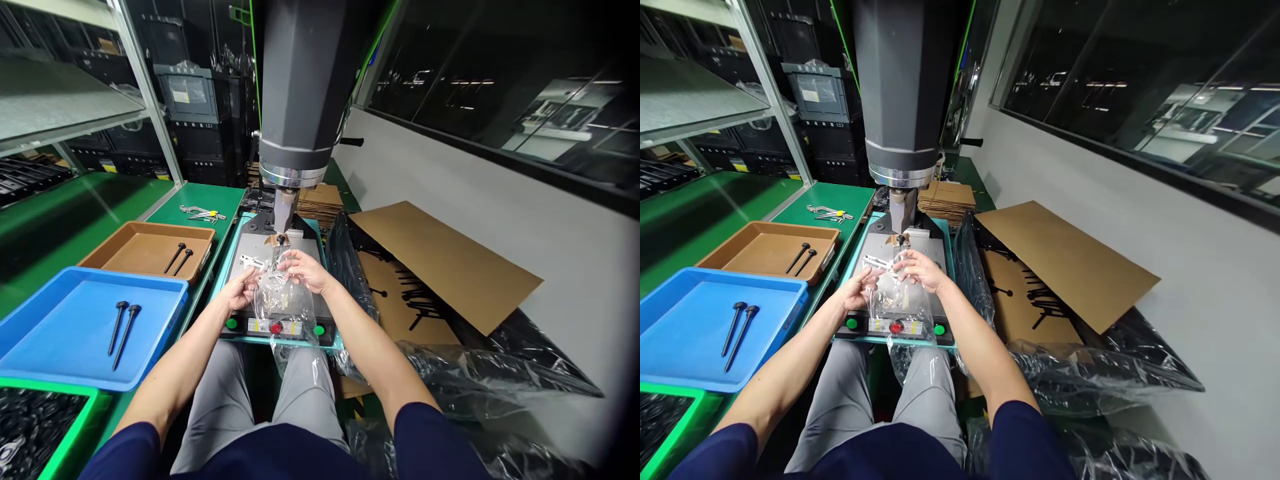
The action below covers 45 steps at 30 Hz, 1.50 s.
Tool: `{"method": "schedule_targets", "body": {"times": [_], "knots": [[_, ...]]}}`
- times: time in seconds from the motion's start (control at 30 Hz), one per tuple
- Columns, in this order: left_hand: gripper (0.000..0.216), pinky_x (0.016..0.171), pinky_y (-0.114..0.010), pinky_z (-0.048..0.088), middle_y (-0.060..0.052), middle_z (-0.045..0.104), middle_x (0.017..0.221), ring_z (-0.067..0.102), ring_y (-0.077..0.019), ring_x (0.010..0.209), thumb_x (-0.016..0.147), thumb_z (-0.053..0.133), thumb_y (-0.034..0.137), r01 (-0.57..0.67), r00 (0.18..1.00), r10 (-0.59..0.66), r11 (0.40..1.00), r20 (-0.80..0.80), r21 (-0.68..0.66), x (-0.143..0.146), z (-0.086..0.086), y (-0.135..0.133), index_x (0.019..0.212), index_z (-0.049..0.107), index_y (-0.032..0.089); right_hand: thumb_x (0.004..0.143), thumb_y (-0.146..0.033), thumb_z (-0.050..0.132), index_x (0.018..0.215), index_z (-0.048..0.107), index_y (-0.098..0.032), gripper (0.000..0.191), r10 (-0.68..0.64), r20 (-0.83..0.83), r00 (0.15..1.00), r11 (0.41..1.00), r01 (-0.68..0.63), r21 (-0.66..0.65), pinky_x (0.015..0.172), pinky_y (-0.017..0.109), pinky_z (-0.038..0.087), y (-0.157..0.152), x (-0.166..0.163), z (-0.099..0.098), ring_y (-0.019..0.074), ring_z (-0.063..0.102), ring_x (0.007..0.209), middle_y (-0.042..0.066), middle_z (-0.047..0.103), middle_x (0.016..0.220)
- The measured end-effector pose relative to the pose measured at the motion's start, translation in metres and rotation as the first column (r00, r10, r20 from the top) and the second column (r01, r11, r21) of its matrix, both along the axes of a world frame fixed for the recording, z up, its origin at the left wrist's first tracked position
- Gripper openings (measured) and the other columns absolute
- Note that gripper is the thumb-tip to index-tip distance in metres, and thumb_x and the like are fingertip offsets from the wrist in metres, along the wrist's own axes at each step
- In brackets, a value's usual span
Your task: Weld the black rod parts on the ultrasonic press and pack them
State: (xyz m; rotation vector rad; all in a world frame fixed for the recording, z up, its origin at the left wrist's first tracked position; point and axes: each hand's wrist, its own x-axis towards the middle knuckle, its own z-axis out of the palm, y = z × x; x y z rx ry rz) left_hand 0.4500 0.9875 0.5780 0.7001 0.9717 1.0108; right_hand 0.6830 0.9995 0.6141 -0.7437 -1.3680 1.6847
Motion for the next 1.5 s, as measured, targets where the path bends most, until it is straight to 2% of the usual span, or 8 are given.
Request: {"method": "schedule_targets", "body": {"times": [0.2, 0.3, 0.4, 0.5, 0.63, 0.83, 1.2, 1.5], "knots": [[0.034, 0.053, -0.016, 0.043, -0.001, 0.065, 0.074, 0.059, -0.0073, 0.062, 0.066, 0.083, 0.037, -0.145, 0.973, 0.185, 0.955, -0.136, 0.259, 0.01, 0.034, 0.025, 0.081, 0.062, 0.015, 0.062, -0.011, 0.066, 0.105, 0.055, -0.02, 0.044, -0.147, 0.071, 0.987, 0.989, 0.148, -0.006, 0.045, 0.017, 0.034, 0.018, 0.027, 0.009, 0.0148, 0.065, 0.064, 0.003, 0.073, 0.088], [0.035, 0.051, -0.019, 0.041, -0.001, 0.065, 0.07, 0.058, -0.0084, 0.057, 0.066, 0.082, 0.04, -0.123, 0.954, 0.199, 0.942, -0.223, 0.312, 0.021, 0.052, 0.044, 0.078, 0.061, 0.014, 0.072, -0.02, 0.069, 0.105, 0.057, -0.02, 0.035, -0.173, 0.107, 0.979, 0.983, 0.179, -0.045, 0.048, 0.018, 0.039, 0.028, 0.03, 0.019, 0.0167, 0.066, 0.068, 0.005, 0.073, 0.083], [0.033, 0.042, -0.018, 0.03, 0.0, 0.063, 0.064, 0.049, -0.0059, 0.044, 0.068, 0.08, 0.039, -0.106, 0.928, 0.208, 0.943, -0.31, 0.316, 0.032, 0.062, 0.064, 0.073, 0.058, 0.015, 0.085, -0.033, 0.068, 0.092, 0.06, -0.018, 0.018, -0.34, 0.188, 0.921, 0.935, 0.353, -0.038, 0.044, 0.018, 0.036, 0.043, 0.021, 0.027, 0.016, 0.064, 0.061, 0.003, 0.068, 0.066], [0.032, 0.038, -0.019, 0.019, 0.003, 0.056, 0.056, 0.041, -0.0046, 0.037, 0.071, 0.077, 0.036, -0.102, 0.894, 0.212, 0.954, -0.394, 0.282, 0.038, 0.065, 0.083, 0.066, 0.054, 0.016, 0.089, -0.033, 0.067, 0.078, 0.057, -0.017, 0.021, -0.476, 0.266, 0.839, 0.859, 0.507, -0.063, 0.037, 0.017, 0.024, 0.06, 0.009, 0.03, 0.0121, 0.057, 0.047, -0.001, 0.059, 0.055], [0.033, 0.037, -0.02, 0.015, 0.005, 0.05, 0.051, 0.034, -0.0041, 0.034, 0.072, 0.076, 0.037, -0.075, 0.864, 0.185, 0.967, -0.469, 0.243, 0.042, 0.069, 0.103, 0.063, 0.053, 0.016, 0.094, -0.032, 0.063, 0.076, 0.051, -0.018, 0.026, -0.517, 0.288, 0.806, 0.82, 0.563, -0.106, 0.033, 0.017, 0.018, 0.081, 0.003, 0.03, 0.0081, 0.05, 0.039, -0.003, 0.056, 0.053], [0.031, 0.038, -0.02, 0.019, 0.002, 0.053, 0.051, 0.038, -0.0055, 0.036, 0.076, 0.071, 0.038, -0.025, 0.831, 0.188, 0.953, -0.524, 0.302, 0.048, 0.074, 0.126, 0.061, 0.053, 0.017, 0.097, -0.029, 0.059, 0.073, 0.049, -0.019, 0.028, -0.556, 0.309, 0.771, 0.795, 0.602, -0.07, 0.03, 0.017, 0.016, 0.101, 0.018, 0.03, 0.0044, 0.039, 0.032, -0.005, 0.054, 0.051], [0.034, 0.037, -0.02, 0.018, 0.005, 0.044, 0.041, 0.028, -0.004, 0.033, 0.071, 0.073, 0.029, -0.006, 0.763, 0.244, 0.929, -0.598, 0.37, 0.055, 0.07, 0.149, 0.052, 0.047, 0.018, 0.094, -0.031, 0.064, 0.068, 0.051, -0.018, 0.033, -0.556, 0.434, 0.709, 0.779, 0.627, -0.026, 0.028, 0.016, 0.018, 0.128, 0.025, 0.008, 0.0049, 0.039, 0.031, -0.003, 0.056, 0.05], [0.035, 0.039, -0.023, 0.02, 0.0, 0.053, 0.049, 0.037, -0.007, 0.036, 0.07, 0.075, 0.043, -0.004, 0.764, 0.179, 0.962, -0.62, 0.273, 0.043, 0.073, 0.149, 0.06, 0.053, 0.018, 0.084, -0.046, 0.072, 0.089, 0.062, -0.014, 0.034, -0.571, 0.472, 0.672, 0.775, 0.631, 0.037, 0.045, 0.027, 0.049, 0.129, 0.039, 0.007, 0.0204, 0.066, 0.058, 0.01, 0.069, 0.078]]}}
